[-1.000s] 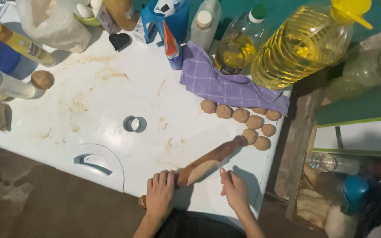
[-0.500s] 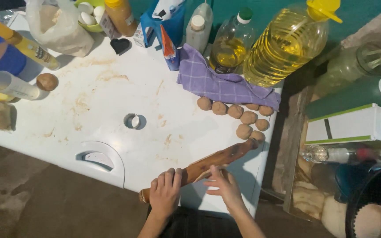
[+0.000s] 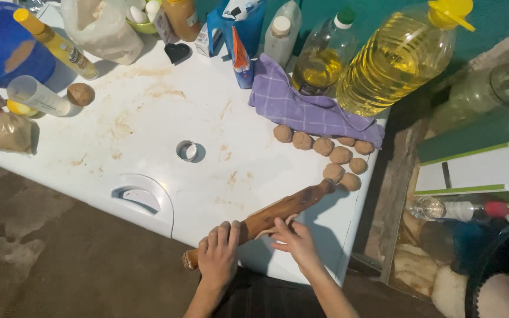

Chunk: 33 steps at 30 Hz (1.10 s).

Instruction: The recorder is rolling out small pieces of dough and fitting them into metal tart molds.

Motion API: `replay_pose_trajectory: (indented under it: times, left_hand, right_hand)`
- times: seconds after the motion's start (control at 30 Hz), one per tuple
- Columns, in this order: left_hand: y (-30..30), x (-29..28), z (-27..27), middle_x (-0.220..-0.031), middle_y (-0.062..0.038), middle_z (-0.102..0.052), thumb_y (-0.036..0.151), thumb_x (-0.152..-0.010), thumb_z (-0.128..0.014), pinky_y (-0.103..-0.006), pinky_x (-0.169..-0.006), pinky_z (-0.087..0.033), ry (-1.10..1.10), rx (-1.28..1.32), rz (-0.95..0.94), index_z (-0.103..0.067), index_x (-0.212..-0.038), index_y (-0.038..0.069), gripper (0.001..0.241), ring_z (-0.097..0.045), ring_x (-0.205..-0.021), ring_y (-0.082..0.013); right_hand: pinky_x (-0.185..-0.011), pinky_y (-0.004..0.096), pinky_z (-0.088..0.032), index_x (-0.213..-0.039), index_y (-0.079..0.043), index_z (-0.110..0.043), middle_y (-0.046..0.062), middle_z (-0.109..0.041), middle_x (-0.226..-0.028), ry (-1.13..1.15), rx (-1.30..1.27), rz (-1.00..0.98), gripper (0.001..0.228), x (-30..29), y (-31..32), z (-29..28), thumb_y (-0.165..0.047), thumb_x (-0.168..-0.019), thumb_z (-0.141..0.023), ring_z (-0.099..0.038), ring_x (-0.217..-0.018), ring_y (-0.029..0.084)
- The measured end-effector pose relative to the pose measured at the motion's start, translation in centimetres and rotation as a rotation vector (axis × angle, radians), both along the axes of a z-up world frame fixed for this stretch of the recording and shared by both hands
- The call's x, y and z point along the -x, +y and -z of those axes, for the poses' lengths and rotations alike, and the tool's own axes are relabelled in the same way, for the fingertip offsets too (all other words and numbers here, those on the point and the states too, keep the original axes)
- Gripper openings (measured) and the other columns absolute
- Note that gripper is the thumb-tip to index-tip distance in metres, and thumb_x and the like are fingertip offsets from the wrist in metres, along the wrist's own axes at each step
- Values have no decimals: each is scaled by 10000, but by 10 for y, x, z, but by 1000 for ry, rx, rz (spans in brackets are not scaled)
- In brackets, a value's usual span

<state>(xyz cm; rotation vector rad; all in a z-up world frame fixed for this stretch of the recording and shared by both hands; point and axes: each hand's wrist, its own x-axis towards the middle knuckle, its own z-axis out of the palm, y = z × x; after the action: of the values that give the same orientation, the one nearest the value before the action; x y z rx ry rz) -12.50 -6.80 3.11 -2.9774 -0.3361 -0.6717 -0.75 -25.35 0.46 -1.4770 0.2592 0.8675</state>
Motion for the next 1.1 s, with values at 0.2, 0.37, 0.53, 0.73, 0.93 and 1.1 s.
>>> replay_pose_trajectory:
  times: [0.2, 0.37, 0.53, 0.73, 0.93, 1.1]
  left_hand:
    - [-3, 0, -7, -1092, -18, -629, 163, -784, -633, -393, -818, -426, 30, 255, -86, -632, -1208, 177, 424, -605, -994, -229]
    - [-10, -3, 2, -1080, -15, -628, 116, -800, -658, -418, -804, -419, 113, 387, -202, -631, -1160, 189, 368, -594, -990, -240]
    - [-12, -6, -5, -1085, -53, -624, 100, -781, -672, -428, -796, -424, 55, 368, -150, -625, -1181, 152, 406, -593, -981, -273]
    - [-6, -10, -22, -1063, -46, -627, 118, -711, -780, -445, -801, -415, 31, 447, -235, -636, -1133, 153, 447, -594, -982, -286]
    - [5, -10, -23, -1093, -71, -664, 192, -562, -938, -408, -849, -490, 255, 1081, -307, -640, -1178, 117, 688, -638, -1004, -310]
    - [37, -1, 22, -1198, -146, -728, 87, -707, -802, -320, -980, -479, 294, 1899, -77, -626, -1377, 35, 695, -658, -1108, -230]
  right_hand:
    - [-901, 407, -630, -1219, 58, -637, 187, -762, -1146, 48, -95, -135, 401, -3, -29, 31, -270, -993, -599, -781, -1045, 308]
    - [-912, 411, -630, -1234, -27, -628, 119, -723, -1133, 89, -144, -11, 342, -4, -17, -2, -249, -974, -617, -738, -1037, 237]
    - [-886, 401, -609, -1211, -31, -624, 100, -727, -1118, -130, -220, 120, 329, -2, 8, 13, -196, -936, -702, -730, -971, 199]
    - [-837, 344, -573, -1232, -4, -656, 95, -755, -1100, -40, -204, 48, 332, -7, -17, 48, -193, -962, -688, -724, -922, 163]
    - [-812, 331, -617, -1228, 6, -665, 73, -757, -1060, -66, -272, 41, 335, -28, -36, 42, -171, -944, -678, -731, -895, 145]
    - [-731, 287, -580, -1187, 18, -690, 55, -774, -982, -41, -216, -22, 294, -40, -52, 17, -143, -942, -667, -707, -807, 126]
